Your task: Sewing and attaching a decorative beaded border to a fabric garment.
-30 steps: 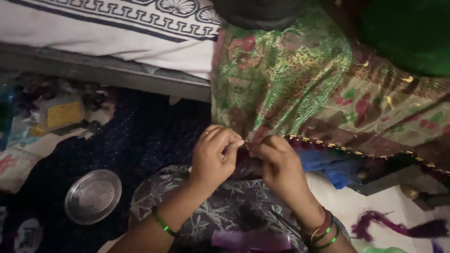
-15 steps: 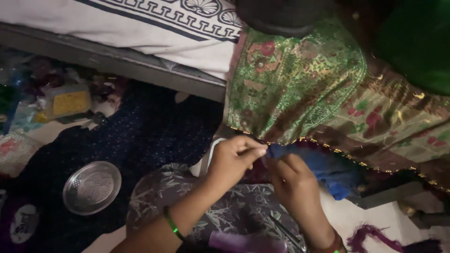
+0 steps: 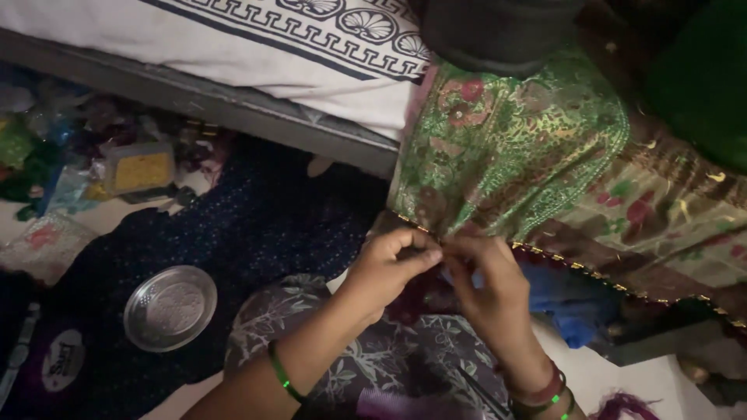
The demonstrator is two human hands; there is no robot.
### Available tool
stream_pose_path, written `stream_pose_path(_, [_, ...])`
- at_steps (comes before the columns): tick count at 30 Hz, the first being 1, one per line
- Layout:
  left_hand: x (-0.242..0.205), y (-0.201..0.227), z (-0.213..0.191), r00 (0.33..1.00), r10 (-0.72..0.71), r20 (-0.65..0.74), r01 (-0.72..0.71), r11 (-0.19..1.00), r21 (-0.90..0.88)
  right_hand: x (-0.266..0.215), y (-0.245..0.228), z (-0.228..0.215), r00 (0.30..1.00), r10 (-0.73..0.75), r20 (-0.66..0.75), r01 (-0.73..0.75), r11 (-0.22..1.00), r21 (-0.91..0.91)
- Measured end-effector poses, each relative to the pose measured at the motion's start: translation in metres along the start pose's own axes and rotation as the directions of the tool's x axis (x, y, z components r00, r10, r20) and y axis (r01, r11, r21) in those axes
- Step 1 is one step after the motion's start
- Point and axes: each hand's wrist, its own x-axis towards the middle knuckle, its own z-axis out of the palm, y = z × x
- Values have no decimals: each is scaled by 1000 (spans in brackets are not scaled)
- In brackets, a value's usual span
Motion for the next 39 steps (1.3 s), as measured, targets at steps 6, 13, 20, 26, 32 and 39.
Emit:
stream_pose_path(6, [-14, 25, 9, 941, 332, -71, -275, 867, 415, 2, -6, -4, 933, -357, 40, 349, 872, -345])
stream_pose_path(13, [-5, 31, 18, 796, 594, 113, -539, 612, 579, -11, 16, -8, 994, 99, -52, -100, 994, -33])
stream_pose_path(20, [0, 29, 6, 875, 447, 184, -481, 844, 238, -30, 31, -19, 915, 370, 158, -400, 796, 453])
stream_pose_path(26, [1, 26, 12, 788, 582, 199, -612, 710, 348, -49, 50, -3, 924, 381, -1, -314, 763, 565])
stream_pose_path(32, [1, 33, 17, 882, 454, 124, -463, 788, 407, -45, 41, 4, 864, 504, 4, -342, 581, 738])
stream_pose_path(39, [5, 2, 11, 903, 429, -12, -399, 850, 345, -53, 51, 10, 860, 505, 70, -385, 554, 738])
